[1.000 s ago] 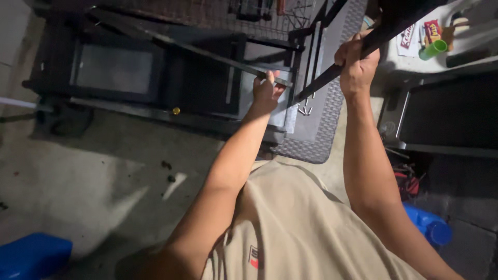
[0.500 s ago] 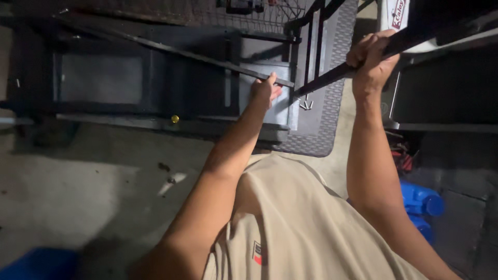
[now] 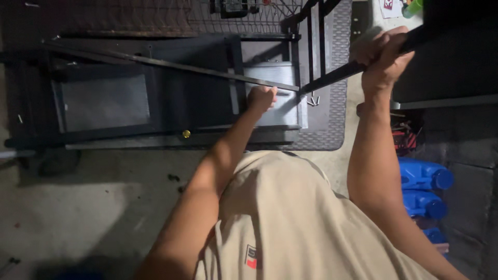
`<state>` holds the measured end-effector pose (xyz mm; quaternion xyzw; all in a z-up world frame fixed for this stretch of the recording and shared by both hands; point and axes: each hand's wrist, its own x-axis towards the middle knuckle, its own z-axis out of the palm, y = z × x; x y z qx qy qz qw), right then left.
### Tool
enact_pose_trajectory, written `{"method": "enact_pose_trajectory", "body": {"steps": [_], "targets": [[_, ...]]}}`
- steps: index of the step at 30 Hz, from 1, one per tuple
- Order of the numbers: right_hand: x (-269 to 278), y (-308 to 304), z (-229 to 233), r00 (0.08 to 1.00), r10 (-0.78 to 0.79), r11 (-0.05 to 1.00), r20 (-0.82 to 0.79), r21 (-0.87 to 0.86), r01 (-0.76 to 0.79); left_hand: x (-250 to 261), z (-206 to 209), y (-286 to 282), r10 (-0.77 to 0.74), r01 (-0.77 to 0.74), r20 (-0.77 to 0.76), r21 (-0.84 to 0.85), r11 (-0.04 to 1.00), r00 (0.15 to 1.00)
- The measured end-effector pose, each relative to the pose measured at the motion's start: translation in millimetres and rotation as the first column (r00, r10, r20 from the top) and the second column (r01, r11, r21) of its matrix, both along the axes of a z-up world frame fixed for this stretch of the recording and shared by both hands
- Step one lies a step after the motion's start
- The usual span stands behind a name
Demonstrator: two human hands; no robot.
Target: The person assembles a metal grill or rack by inserting long metal bars into a frame and securing them with screws. They repeatedly pick up bars, align them with the frame, and tighten fasteners by hand.
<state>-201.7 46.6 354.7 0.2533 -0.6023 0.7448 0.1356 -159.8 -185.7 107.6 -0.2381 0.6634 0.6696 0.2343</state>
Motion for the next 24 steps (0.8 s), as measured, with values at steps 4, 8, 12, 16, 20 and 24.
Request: {"method": "enact_pose_trajectory", "body": {"steps": [4, 8, 12, 16, 20, 24], "targets": [[-6.1, 10.8, -7.3, 0.994, -0.114, 0.994, -0.006, -0.006, 0.114, 6.4, 52.8, -29.8, -0.346, 0.060, -0.398, -0.579, 0.813, 0.850], [-6.1, 15.2, -8.4, 0.995, -0.102, 0.995, -0.008, -0.018, 0.102, -1.2, 81.3, -52.4, -0.560, 0.001, -0.549, -0.714, 0.700, 0.620], [-4.5, 19.7, -11.3, 0.991, -0.131, 0.991, 0.034, -0.037, 0.132, -10.6, 79.6, -60.2, -0.783, -0.034, -0.469, -0.865, 0.501, 0.409], [-2.3, 28.3, -17.4, 0.980, -0.176, 0.983, 0.090, -0.038, 0.180, -15.4, 54.1, -52.8, -0.850, 0.100, -0.385, -0.890, 0.445, 0.359], [-4.7, 34.5, -18.6, 0.987, -0.146, 0.989, 0.074, -0.021, 0.148, -30.4, 39.3, -39.8, -0.870, 0.167, -0.355, -0.888, 0.428, 0.343], [-3.4, 31.4, -17.6, 0.981, -0.142, 0.986, 0.132, -0.065, 0.152, -31.8, 62.5, -34.9, -0.868, 0.193, -0.381, -0.871, 0.452, 0.317]]}}
